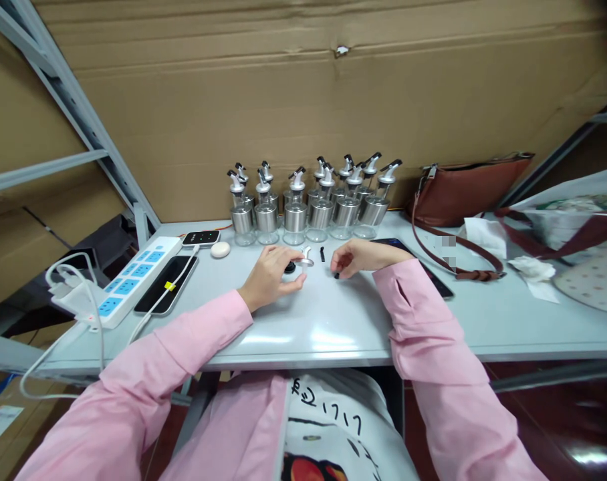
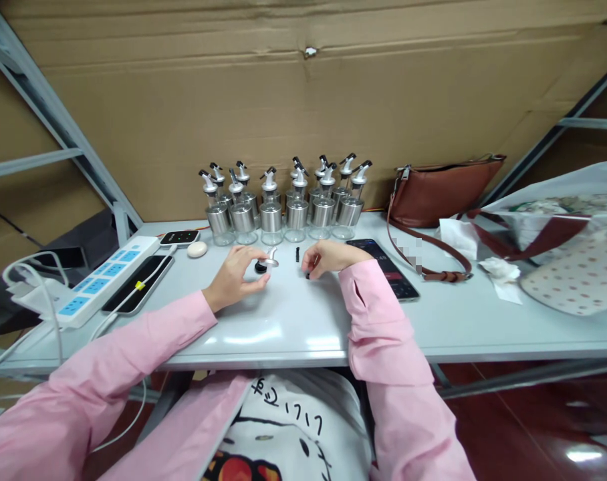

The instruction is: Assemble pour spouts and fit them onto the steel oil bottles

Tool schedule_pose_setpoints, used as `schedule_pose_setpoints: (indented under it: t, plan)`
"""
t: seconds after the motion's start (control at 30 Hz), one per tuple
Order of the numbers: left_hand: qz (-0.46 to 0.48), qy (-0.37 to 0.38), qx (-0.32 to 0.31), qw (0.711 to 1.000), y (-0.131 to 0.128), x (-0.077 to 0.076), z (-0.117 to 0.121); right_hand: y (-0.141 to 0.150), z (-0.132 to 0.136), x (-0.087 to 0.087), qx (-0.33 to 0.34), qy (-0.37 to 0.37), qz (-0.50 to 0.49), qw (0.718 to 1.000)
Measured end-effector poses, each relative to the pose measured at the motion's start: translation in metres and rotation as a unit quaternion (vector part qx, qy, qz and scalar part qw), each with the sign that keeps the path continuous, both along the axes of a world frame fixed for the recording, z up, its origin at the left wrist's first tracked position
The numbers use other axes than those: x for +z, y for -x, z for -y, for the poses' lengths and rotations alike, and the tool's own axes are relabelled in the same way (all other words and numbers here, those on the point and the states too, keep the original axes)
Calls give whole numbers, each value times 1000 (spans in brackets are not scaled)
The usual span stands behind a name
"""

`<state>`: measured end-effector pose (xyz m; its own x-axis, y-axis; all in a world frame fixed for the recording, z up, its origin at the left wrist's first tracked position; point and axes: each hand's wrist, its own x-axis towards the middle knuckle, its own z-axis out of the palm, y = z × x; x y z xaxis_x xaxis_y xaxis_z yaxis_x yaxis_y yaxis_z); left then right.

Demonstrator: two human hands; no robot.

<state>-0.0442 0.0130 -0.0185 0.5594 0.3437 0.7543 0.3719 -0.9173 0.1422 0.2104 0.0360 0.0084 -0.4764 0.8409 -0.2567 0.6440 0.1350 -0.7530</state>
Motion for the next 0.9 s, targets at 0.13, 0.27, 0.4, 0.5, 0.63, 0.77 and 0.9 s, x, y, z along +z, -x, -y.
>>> schedule_pose_setpoints:
  t: [0.13, 0.27, 0.4, 0.5, 0.63, 0.77, 0.9]
  plan:
    - [0, 0, 3, 1000, 0, 0, 0, -1, -4, -6, -5, -8, 17, 1000]
    - [-2, -5, 3, 1000, 0, 0, 0, 5, 1, 1, -21, -34, -24, 999]
    - [-4, -7, 6, 1000, 0, 0, 0, 14, 10, 12, -21, -33, -97, 995]
    - [-11, -6, 8, 1000, 0, 0, 0, 22, 16, 16, -34, -32, -163, 985]
    - [-20, -7, 8, 1000, 0, 0, 0, 34, 21, 17, -68, -51, -266, 960]
    - [-17, -16, 1, 1000, 0, 1, 0, 42, 22, 17, -101, -74, -326, 937]
    - [-15, -23, -7, 1000, 0, 2, 1, 44, 19, 14, -116, -82, -346, 927]
